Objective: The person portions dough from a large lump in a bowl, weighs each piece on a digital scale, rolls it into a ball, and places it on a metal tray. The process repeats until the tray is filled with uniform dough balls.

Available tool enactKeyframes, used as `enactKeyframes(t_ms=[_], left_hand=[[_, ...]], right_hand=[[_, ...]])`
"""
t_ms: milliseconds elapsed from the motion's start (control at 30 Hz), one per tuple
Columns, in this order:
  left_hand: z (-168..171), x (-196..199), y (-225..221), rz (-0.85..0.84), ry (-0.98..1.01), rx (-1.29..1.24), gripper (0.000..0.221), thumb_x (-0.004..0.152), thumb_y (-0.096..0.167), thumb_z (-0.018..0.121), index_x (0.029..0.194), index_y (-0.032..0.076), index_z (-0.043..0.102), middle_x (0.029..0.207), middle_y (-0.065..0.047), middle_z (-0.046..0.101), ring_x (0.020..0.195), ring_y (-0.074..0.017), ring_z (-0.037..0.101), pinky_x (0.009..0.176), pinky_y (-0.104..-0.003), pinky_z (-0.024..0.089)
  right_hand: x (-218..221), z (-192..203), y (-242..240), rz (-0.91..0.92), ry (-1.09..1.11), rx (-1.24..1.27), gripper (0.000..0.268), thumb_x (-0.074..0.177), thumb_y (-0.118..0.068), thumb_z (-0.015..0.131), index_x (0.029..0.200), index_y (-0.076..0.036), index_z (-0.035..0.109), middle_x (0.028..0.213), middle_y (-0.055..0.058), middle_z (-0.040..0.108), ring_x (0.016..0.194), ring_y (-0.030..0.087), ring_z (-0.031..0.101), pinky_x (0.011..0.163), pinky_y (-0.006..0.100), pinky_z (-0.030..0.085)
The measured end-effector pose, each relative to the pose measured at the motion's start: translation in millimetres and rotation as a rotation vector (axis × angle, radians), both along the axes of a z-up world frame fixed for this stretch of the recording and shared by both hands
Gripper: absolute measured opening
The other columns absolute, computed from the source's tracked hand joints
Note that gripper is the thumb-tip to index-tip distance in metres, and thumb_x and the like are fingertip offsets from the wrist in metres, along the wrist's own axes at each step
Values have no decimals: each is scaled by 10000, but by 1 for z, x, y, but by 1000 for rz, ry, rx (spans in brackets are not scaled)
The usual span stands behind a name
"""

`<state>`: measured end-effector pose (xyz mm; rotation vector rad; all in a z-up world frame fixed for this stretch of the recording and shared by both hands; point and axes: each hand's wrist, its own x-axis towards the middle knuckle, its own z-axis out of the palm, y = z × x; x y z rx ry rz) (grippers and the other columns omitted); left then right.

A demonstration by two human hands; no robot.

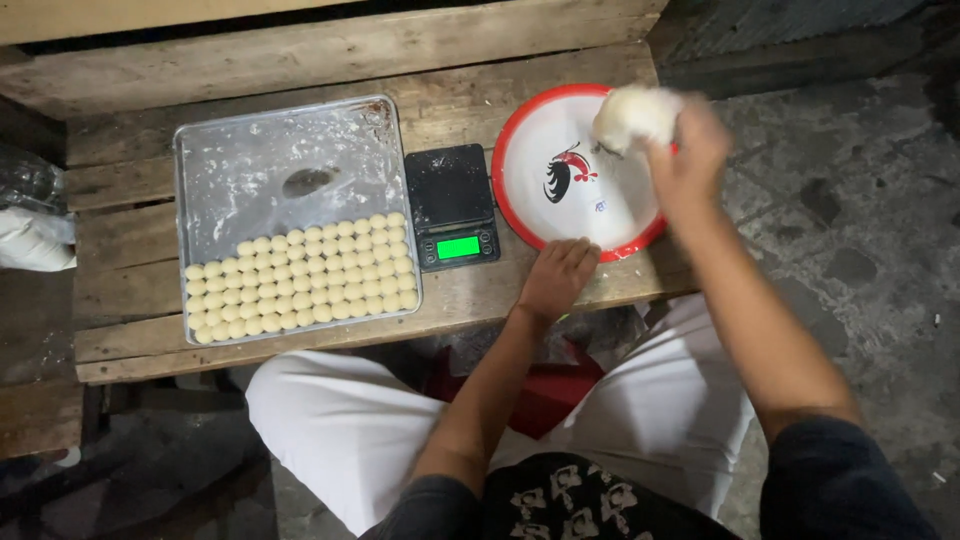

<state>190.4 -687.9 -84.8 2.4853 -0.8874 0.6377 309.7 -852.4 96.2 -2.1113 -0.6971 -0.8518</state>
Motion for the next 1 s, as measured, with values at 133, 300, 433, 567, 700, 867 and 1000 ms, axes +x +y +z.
enactKeyframes(t_ms=[133, 300, 433, 567, 700, 867, 1000], left_hand=[[15, -1, 2, 37, -168, -123, 188, 966, 142, 637, 1130, 53, 664, 1064, -152, 680, 1000, -334, 694, 911, -459, 527], [10, -1, -1, 47, -165, -142, 166, 963, 150, 643, 1103, 70, 685, 1055, -132, 671, 988, -321, 691, 899, -449, 531], [26, 4, 2, 63, -192, -136, 125, 977, 131, 638, 1081, 67, 670, 1029, -125, 659, 963, -316, 691, 881, -447, 531], [15, 5, -1, 63, -153, -88, 76, 940, 123, 648, 1002, 92, 679, 1030, -123, 686, 977, -321, 698, 875, -447, 521], [26, -1, 3, 42, -80, -106, 78, 958, 125, 635, 994, 77, 684, 1042, -123, 702, 991, -320, 716, 883, -444, 534], [28, 1, 4, 40, 1, -88, 151, 1006, 172, 590, 1097, 92, 680, 1074, -121, 716, 1044, -315, 721, 940, -443, 527], [23, 0, 4, 54, -2, -81, 158, 999, 200, 616, 1108, 108, 683, 1096, -105, 726, 1058, -296, 723, 952, -435, 528]], right_hand=[[-34, -49, -2, 143, 221, -483, 214, 831, -40, 788, 1008, 61, 722, 1056, 244, 735, 1080, 457, 682, 944, 544, 546], [-25, -92, -3, 204, 460, -420, 153, 927, -75, 645, 1002, -22, 768, 1083, 211, 756, 1108, 435, 688, 940, 545, 550], [-2, -70, 46, -209, 305, -514, 589, 947, -444, 748, 1311, 8, 647, 1354, 270, 609, 1311, 451, 530, 1044, 593, 401], [-14, -50, 94, -362, 767, -688, 1111, 801, -713, 719, 1573, 22, 405, 1604, 373, 324, 1512, 527, 258, 1197, 635, 179], [15, -128, 63, -306, 301, -686, 747, 844, -510, 802, 1351, 22, 673, 1413, 324, 580, 1354, 501, 499, 1083, 617, 364], [61, -162, 36, -164, 55, -607, 222, 953, -389, 743, 932, -168, 752, 931, 12, 680, 913, 244, 645, 746, 384, 490], [75, -115, 49, -141, 314, -725, 308, 1035, -423, 675, 883, -159, 717, 763, 23, 691, 757, 269, 701, 680, 400, 538]])
